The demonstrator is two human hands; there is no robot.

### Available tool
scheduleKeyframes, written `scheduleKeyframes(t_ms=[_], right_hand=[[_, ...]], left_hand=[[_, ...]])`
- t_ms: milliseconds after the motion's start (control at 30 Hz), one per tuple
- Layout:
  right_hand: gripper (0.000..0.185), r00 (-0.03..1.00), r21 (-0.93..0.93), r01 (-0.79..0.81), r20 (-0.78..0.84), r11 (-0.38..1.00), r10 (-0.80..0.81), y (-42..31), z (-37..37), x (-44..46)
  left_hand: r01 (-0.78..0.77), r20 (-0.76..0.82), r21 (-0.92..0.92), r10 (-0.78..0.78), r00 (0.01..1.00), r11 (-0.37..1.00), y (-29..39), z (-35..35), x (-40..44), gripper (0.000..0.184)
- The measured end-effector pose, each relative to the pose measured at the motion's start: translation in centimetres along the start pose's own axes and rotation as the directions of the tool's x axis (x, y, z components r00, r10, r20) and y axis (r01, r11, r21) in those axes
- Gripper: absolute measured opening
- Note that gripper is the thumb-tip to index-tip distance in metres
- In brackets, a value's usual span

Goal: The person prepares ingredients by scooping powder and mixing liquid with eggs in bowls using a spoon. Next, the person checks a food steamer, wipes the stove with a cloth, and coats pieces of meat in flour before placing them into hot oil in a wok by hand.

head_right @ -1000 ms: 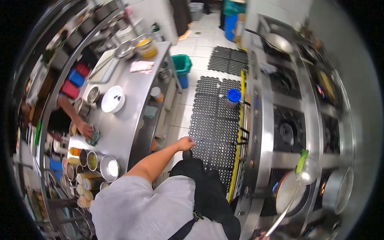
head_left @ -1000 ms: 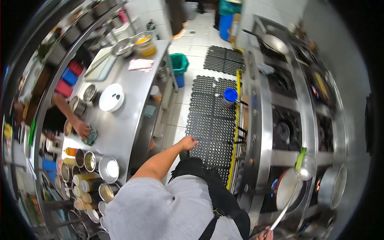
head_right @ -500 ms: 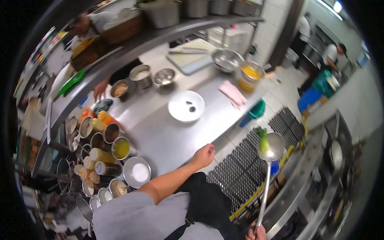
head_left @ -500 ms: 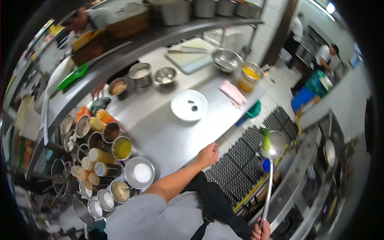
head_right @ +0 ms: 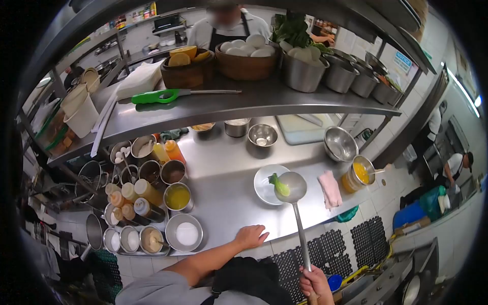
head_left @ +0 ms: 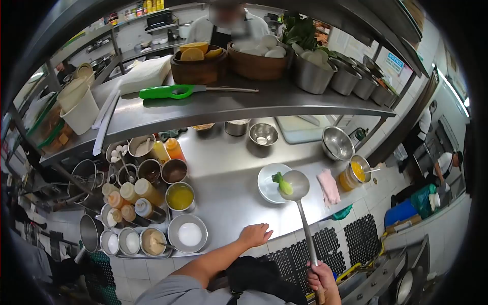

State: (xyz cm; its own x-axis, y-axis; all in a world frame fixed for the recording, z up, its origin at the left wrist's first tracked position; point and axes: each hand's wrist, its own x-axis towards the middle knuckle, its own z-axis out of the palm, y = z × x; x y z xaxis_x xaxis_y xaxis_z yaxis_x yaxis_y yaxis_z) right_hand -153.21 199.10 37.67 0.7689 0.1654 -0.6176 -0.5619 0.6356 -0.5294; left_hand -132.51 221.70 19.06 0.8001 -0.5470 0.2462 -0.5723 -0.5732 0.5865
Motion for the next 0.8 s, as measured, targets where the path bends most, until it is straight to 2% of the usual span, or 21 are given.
scheduleKeyframes(t_ms=[67,100,167,200,267,433,500,533,633,667,700,733,767,800], right_hand=[[0.013,0.999,-0.142,-0.023,-0.031,0.99,0.018,-1.4,0.2,1.4],[0.011,0.996,-0.147,-0.073,-0.06,0.986,0.064,-2.3,0.5,1.8],[0.012,0.994,-0.271,-0.065,-0.105,0.96,0.038,-3.3,0.8,2.6],[0.012,0.996,-0.274,-0.049,-0.088,0.96,0.025,-3.6,0.2,3.1],[0.013,0.994,-0.575,0.006,-0.083,0.818,-0.066,-3.7,-1.2,4.0],[0.015,0.981,-0.704,-0.053,-0.17,0.708,-0.096,-4.1,-3.3,4.5],[0.025,0.924,-0.935,0.031,-0.107,0.354,-0.366,-3.7,-4.4,5.0],[0.036,0.878,-0.992,0.042,-0.021,0.122,-0.477,-3.8,-4.4,4.7],[0.04,0.835,-0.99,0.054,-0.026,0.128,-0.549,-3.7,-5.5,4.8],[0.032,0.782,-0.989,0.145,0.104,0.017,-0.614,-3.5,-6.3,4.9],[0.032,0.787,-0.99,0.14,0.099,0.021,-0.609,-3.4,-6.9,5.0],[0.026,0.868,-0.922,0.171,-0.026,0.347,-0.497,-3.4,-7.4,5.2],[0.02,0.934,-0.758,0.149,-0.104,0.635,-0.343,-3.6,-8.0,5.5],[0.012,0.961,-0.563,0.243,0.03,0.79,-0.275,-3.6,-9.0,5.8]], left_hand=[[-0.035,-0.027,0.035,0.036,0.999,0.999,0.0,0.1,0.0,0.027],[-0.051,-0.049,0.052,0.054,0.997,0.997,0.0,0.2,0.0,0.028],[-0.068,-0.062,0.083,0.073,0.995,0.994,0.1,0.2,0.1,0.028],[-0.076,-0.073,0.098,0.083,0.994,0.992,0.1,0.2,0.2,0.028],[-0.07,-0.065,0.113,0.078,0.995,0.991,0.4,0.3,0.1,0.031],[-0.061,-0.064,0.13,0.07,0.995,0.99,0.5,0.5,0.1,0.032],[-0.05,-0.059,0.149,0.059,0.996,0.988,0.5,0.3,0.5,0.032],[-0.044,-0.051,0.145,0.052,0.997,0.988,0.5,0.3,0.4,0.032],[-0.037,-0.043,0.144,0.044,0.998,0.989,0.3,0.5,0.4,0.032],[-0.041,-0.035,0.147,0.046,0.998,0.988,0.3,0.7,0.2,0.032],[-0.036,-0.028,0.144,0.041,0.999,0.989,0.3,0.9,-0.1,0.032],[-0.04,-0.048,0.138,0.047,0.998,0.99,0.2,1.0,-0.1,0.032],[-0.043,-0.072,0.132,0.052,0.996,0.99,0.3,0.9,0.1,0.032],[-0.047,-0.076,0.106,0.055,0.996,0.993,0.2,0.8,0.2,0.03]])
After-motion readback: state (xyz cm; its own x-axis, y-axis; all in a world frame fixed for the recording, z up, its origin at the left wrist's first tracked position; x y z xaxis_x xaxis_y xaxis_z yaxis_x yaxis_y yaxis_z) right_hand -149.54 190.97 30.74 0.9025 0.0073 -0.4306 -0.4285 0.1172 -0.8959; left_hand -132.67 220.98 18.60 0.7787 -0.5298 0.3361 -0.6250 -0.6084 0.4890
